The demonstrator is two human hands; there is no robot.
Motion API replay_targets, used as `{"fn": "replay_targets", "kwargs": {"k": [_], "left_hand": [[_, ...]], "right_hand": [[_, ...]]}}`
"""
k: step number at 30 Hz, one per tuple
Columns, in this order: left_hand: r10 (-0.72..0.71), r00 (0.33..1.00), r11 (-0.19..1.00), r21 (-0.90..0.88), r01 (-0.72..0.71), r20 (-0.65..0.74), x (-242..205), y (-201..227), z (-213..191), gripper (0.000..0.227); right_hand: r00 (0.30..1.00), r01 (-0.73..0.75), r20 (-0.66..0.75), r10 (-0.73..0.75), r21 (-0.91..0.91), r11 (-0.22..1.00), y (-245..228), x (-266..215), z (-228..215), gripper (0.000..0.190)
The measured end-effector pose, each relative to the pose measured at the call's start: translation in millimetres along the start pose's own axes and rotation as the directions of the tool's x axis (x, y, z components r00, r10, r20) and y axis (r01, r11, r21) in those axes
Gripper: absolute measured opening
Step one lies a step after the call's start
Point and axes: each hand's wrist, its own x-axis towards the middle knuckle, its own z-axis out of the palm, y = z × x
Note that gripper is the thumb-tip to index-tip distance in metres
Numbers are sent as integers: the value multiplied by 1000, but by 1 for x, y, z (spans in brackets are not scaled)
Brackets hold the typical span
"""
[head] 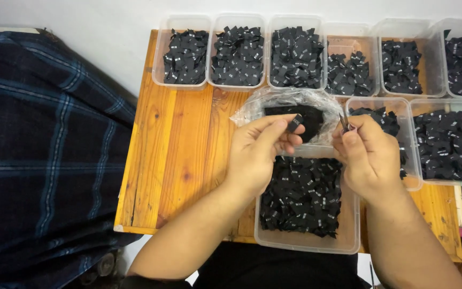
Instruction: Trimming excess threads from small black fabric labels using a hand-held nipper tool and sorting them into plastic bins.
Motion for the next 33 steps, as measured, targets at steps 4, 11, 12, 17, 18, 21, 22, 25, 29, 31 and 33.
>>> {"fn": "replay_targets", "kwargs": {"k": [4,11,12,17,18,21,22,25,29,31,33], "left_hand": [[-6,1000,1000,-28,6,10,1,1,-1,26],[-3,1000,1000,29,2,29,1,6,0,24],[-4,1000,1000,28,3,28,1,6,0,24],[-45,999,997,-64,47,27,3,2,-2,28],[-43,999,997,-64,45,28,3,3,-2,28],[-44,998,996,-75,47,36,3,5,-1,27],[-52,998,996,-65,54,29,2,6,0,26],[-70,998,998,-12,70,8,4,6,2,22],[-63,998,989,134,63,-1,3,11,4,18],[-51,999,986,161,48,15,3,9,3,19],[-43,999,982,187,36,34,3,10,4,20]], "right_hand": [[1000,-4,-4,4,16,1000,4,0,-2,38],[999,45,-15,-45,-2,999,8,0,-4,35],[999,44,-14,-44,-2,999,7,-1,-3,35],[999,39,-12,-38,78,996,9,-1,-1,36],[999,41,-12,-40,78,996,9,-1,-2,36],[999,32,-31,-32,6,999,8,0,-3,37],[999,32,-33,-32,5,999,9,-1,-3,36],[999,36,-33,-36,19,999,9,-1,-3,34],[999,28,-42,-28,-3,1000,6,-1,-2,37],[998,38,-53,-39,-31,999,8,0,-3,38],[997,43,-66,-47,-59,997,9,0,-4,38]]}}
